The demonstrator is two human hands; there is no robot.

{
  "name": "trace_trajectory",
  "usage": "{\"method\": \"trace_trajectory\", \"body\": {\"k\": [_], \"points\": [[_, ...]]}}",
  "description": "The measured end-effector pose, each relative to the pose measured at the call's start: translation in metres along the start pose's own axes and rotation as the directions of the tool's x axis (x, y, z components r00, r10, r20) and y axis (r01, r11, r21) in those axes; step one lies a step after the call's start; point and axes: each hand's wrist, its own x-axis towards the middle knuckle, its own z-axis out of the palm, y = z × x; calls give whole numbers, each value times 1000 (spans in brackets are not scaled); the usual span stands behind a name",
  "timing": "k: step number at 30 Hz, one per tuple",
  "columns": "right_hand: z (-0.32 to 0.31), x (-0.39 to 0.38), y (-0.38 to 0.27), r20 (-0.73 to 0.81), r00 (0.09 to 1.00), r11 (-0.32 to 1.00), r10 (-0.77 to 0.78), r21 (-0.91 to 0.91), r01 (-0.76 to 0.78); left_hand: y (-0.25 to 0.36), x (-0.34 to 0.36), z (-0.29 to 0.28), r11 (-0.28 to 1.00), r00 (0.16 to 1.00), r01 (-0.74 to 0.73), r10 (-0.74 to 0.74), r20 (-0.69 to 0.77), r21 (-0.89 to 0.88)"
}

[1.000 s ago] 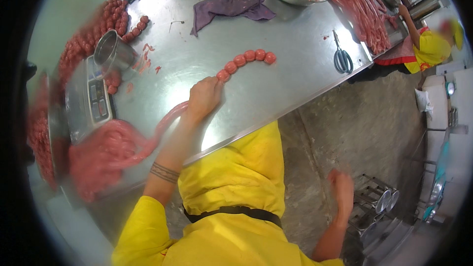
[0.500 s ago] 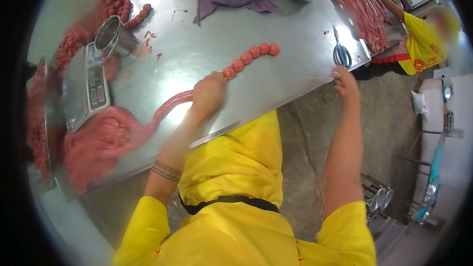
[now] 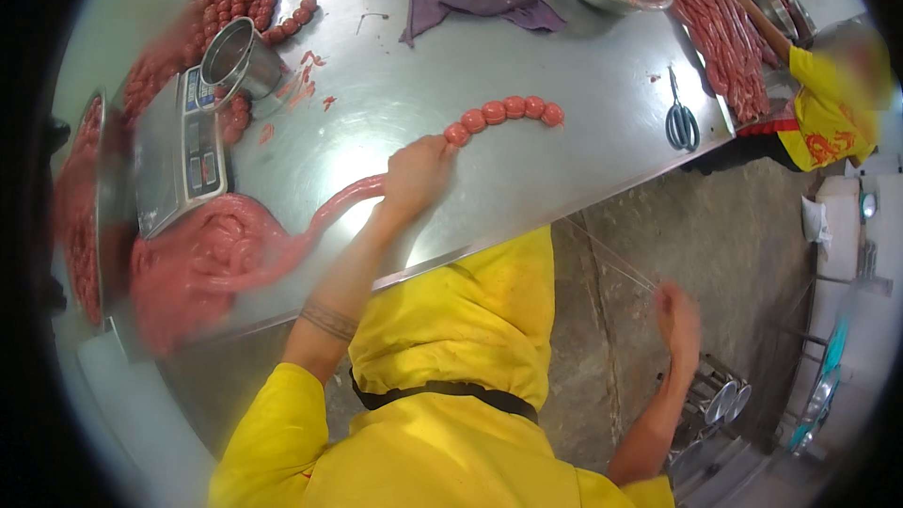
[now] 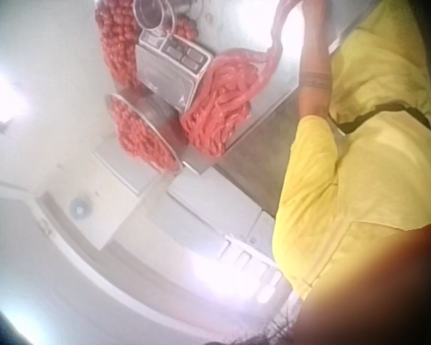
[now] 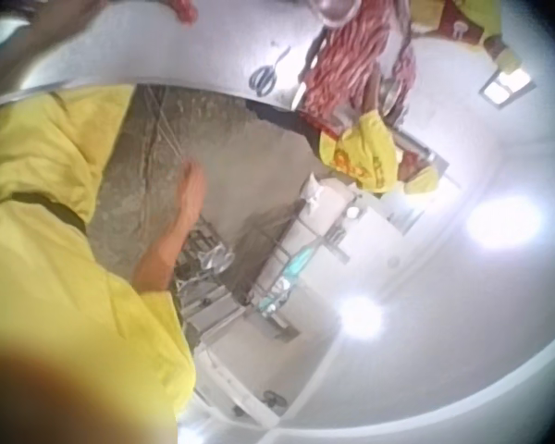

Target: The person forms small linked sausages by hand from a long continuous sausage casing on a stainless steel table. They repeatedly pinch and twist the casing to create uniform links, then cut the links with scissors and place them into a metal bowl.

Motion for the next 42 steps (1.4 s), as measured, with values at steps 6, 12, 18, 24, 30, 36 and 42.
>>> {"method": "trace_trajectory", "body": {"k": [6, 12, 18, 24, 30, 36, 42], "points": [[103, -65, 188, 216, 954, 512, -207, 855, -82, 6, -3, 1, 976, 992, -92, 73, 101, 198], [127, -23, 239, 298, 931, 244, -211, 938, -245, -3, 3, -5, 978, 998, -37, 24, 65, 207], [59, 7, 338, 341, 877, -183, 338, 938, -294, -6, 0, 5, 985, 1000, 4, -8, 23, 175], [-34, 207, 176, -31, 974, 974, 226, 35, -225, -7, -4, 19, 995, 989, -46, 57, -133, 88], [-53, 200, -355, -211, 439, 352, -874, 349, 869, -7, -14, 28, 954, 924, -118, 207, -321, 277], [-10, 83, -706, -168, -22, -54, -986, 188, 981, -17, -10, 54, 982, 919, -140, 176, -352, 126], [91, 120, -837, 346, 330, 236, -878, -286, 929, -12, -11, 79, 974, 898, -195, 130, -420, -115]]}}
